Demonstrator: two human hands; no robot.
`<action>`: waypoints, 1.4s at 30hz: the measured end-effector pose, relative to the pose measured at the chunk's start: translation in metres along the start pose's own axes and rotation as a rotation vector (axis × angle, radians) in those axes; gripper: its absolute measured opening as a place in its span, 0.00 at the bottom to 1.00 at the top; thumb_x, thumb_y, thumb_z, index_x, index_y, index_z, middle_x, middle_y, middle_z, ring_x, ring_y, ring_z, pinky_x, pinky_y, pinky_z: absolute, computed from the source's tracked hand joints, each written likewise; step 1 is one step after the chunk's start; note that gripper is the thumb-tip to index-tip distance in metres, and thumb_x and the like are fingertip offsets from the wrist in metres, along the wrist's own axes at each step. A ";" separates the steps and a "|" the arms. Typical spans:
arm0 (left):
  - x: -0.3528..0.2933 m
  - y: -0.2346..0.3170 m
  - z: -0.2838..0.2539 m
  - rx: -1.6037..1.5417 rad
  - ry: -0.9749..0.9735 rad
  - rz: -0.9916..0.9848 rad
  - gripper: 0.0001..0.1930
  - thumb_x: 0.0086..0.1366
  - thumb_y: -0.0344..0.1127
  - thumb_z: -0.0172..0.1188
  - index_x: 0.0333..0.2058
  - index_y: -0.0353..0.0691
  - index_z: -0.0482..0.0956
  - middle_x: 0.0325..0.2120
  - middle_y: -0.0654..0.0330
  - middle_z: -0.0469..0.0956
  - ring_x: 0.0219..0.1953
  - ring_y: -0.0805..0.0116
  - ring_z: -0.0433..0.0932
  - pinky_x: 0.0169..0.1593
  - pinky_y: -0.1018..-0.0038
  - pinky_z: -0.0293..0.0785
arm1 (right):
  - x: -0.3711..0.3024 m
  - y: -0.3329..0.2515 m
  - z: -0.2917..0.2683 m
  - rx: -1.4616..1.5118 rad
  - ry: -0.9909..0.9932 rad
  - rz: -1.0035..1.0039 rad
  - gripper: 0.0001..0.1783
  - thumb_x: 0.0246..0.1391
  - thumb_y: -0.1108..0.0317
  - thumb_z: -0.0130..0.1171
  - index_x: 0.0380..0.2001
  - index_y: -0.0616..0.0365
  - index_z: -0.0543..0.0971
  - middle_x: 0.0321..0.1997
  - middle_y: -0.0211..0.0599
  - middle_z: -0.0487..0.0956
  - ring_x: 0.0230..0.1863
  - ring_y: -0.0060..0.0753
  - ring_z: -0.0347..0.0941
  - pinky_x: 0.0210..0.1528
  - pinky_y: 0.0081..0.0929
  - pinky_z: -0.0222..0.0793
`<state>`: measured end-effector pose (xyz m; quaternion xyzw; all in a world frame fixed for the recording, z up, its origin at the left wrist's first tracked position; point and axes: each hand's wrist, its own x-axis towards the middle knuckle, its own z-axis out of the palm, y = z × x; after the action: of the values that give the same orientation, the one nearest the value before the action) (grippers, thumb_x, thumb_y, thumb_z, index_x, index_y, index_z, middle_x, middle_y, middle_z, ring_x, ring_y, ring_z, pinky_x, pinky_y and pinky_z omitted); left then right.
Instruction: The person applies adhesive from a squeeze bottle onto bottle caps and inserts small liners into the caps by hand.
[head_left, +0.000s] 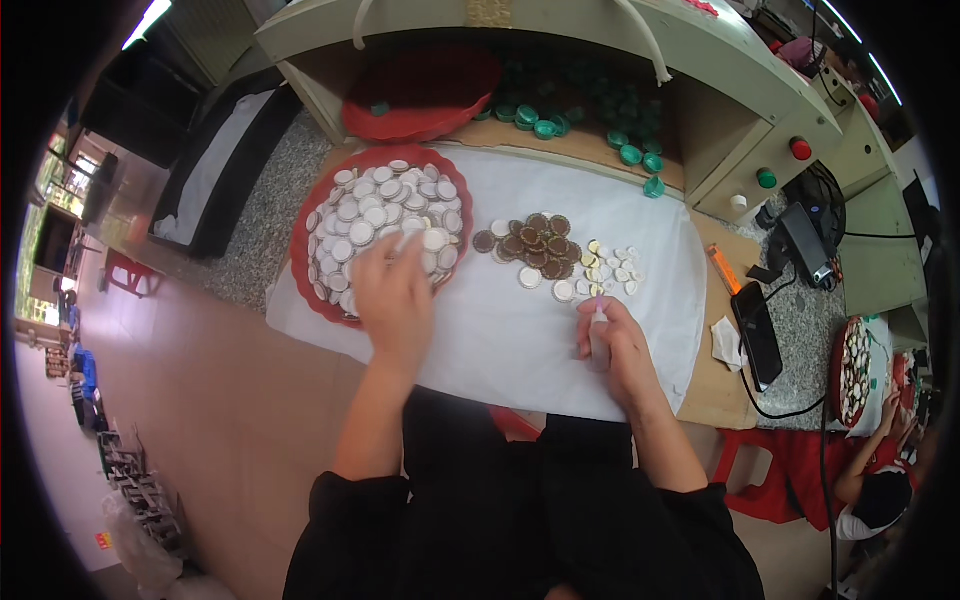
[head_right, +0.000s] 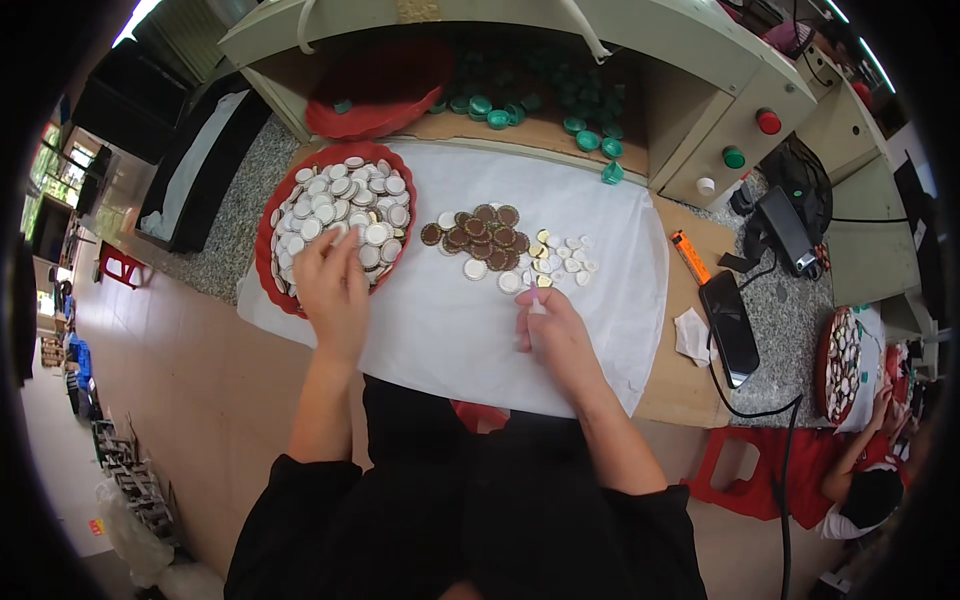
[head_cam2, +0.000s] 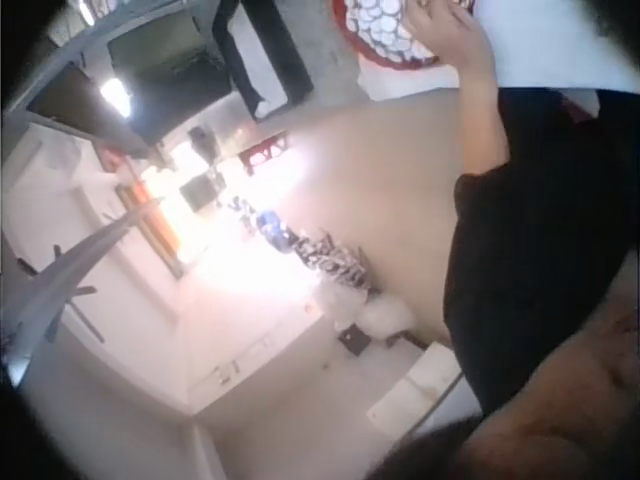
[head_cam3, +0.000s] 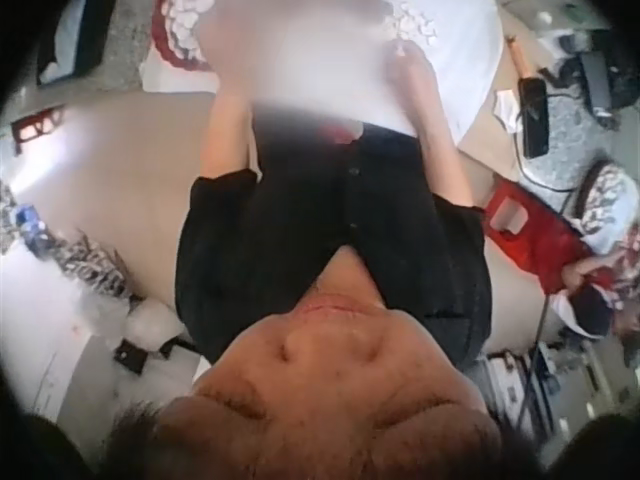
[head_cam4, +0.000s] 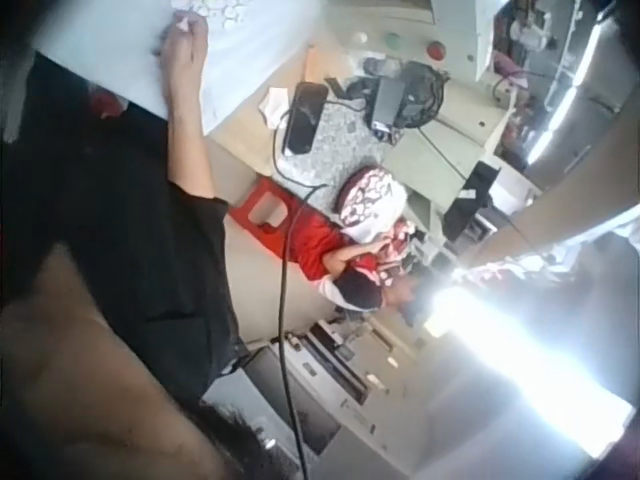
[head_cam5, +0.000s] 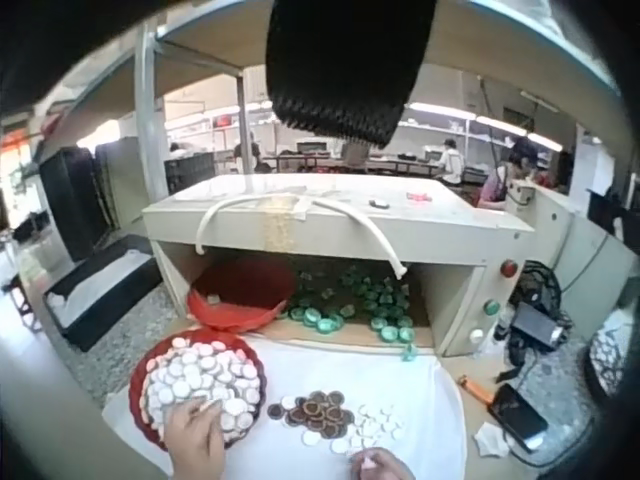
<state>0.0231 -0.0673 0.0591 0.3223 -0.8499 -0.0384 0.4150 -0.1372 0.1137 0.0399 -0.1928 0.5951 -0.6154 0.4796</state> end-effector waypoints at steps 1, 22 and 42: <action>0.005 -0.013 0.000 0.084 0.000 0.011 0.13 0.49 0.25 0.54 0.36 0.37 0.74 0.37 0.53 0.69 0.36 0.57 0.65 0.40 0.68 0.63 | 0.003 0.000 0.002 0.017 0.023 -0.021 0.15 0.40 0.70 0.38 0.35 0.61 0.66 0.22 0.33 0.65 0.25 0.25 0.60 0.30 0.22 0.60; -0.029 0.028 0.030 -1.995 -0.803 -1.057 0.18 0.60 0.33 0.47 0.48 0.32 0.63 0.32 0.60 0.70 0.32 0.70 0.69 0.36 0.77 0.66 | 0.000 0.005 -0.008 0.389 0.064 -0.044 0.18 0.50 0.70 0.49 0.45 0.63 0.65 0.33 0.38 0.72 0.24 0.25 0.68 0.22 0.20 0.63; -0.054 0.046 0.038 -2.237 -0.818 -1.174 0.22 0.61 0.36 0.45 0.53 0.37 0.56 0.39 0.56 0.69 0.35 0.68 0.69 0.38 0.76 0.65 | -0.013 -0.005 -0.008 0.459 0.144 -0.178 0.15 0.42 0.74 0.58 0.37 0.59 0.69 0.31 0.31 0.73 0.30 0.21 0.68 0.35 0.17 0.65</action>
<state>-0.0039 -0.0075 0.0124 0.0915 -0.1591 -0.9786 0.0927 -0.1392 0.1279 0.0475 -0.0861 0.4533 -0.7862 0.4111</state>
